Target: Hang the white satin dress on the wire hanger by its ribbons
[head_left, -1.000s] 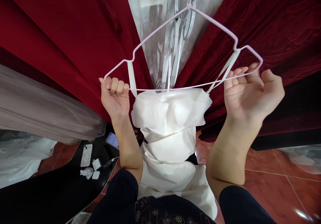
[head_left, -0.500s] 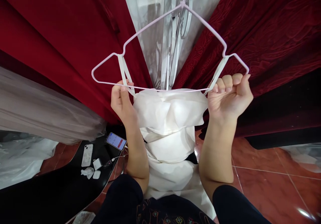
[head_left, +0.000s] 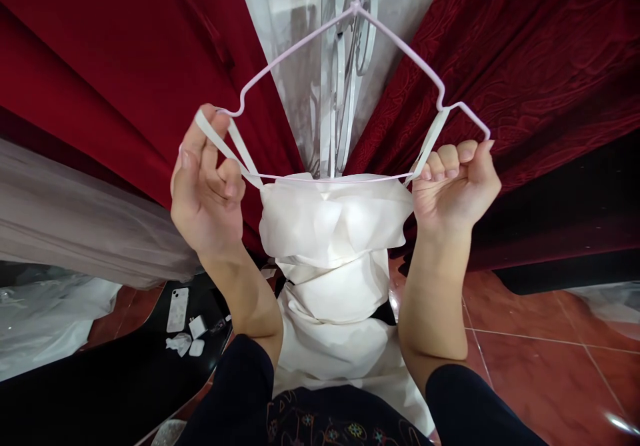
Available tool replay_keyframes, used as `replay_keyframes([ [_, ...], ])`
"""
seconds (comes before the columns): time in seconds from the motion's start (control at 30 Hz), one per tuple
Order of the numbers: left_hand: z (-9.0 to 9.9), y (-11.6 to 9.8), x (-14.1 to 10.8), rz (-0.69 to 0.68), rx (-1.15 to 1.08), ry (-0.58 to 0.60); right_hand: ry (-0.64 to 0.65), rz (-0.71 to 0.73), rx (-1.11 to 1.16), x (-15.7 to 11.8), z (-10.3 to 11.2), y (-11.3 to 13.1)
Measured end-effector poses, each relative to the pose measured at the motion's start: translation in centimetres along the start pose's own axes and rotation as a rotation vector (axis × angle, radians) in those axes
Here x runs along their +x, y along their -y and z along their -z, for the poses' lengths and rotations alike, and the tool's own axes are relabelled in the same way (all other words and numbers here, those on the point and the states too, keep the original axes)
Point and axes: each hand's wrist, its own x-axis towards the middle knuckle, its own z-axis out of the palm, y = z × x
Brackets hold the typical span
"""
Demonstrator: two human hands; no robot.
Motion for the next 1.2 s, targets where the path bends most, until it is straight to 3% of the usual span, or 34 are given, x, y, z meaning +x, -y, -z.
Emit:
replay_keyframes([
  [0.1, 0.5, 0.3, 0.4, -0.122, -0.009, -0.066, 0.023, 0.007, 0.008, 0.2, 0.1, 0.0],
  [0.2, 1.3, 1.5, -0.2, -0.185, 0.130, -0.272, 0.052, 0.016, -0.001, 0.2, 0.1, 0.2],
  [0.3, 1.8, 3.0, -1.2, -0.047, 0.260, -0.386, 0.035, 0.022, 0.001, 0.2, -0.1, 0.4],
  [0.4, 1.7, 3.8, -1.8, 0.070, 0.168, -0.309, 0.020, 0.020, 0.005, 0.6, -0.2, 0.4],
  [0.67, 0.3, 3.0, -1.3, 0.018, -0.305, -0.257, 0.073, 0.005, -0.059, 0.3, 0.7, -0.2],
  [1.0, -0.5, 5.1, -2.7, 0.172, -0.411, -0.227, 0.099, 0.207, -0.500, -2.5, 2.2, -1.3],
  [1.2, -0.1, 5.1, -2.8, 0.154, -0.391, -0.182, 0.248, 0.218, -0.638, -2.1, 0.3, 1.1],
])
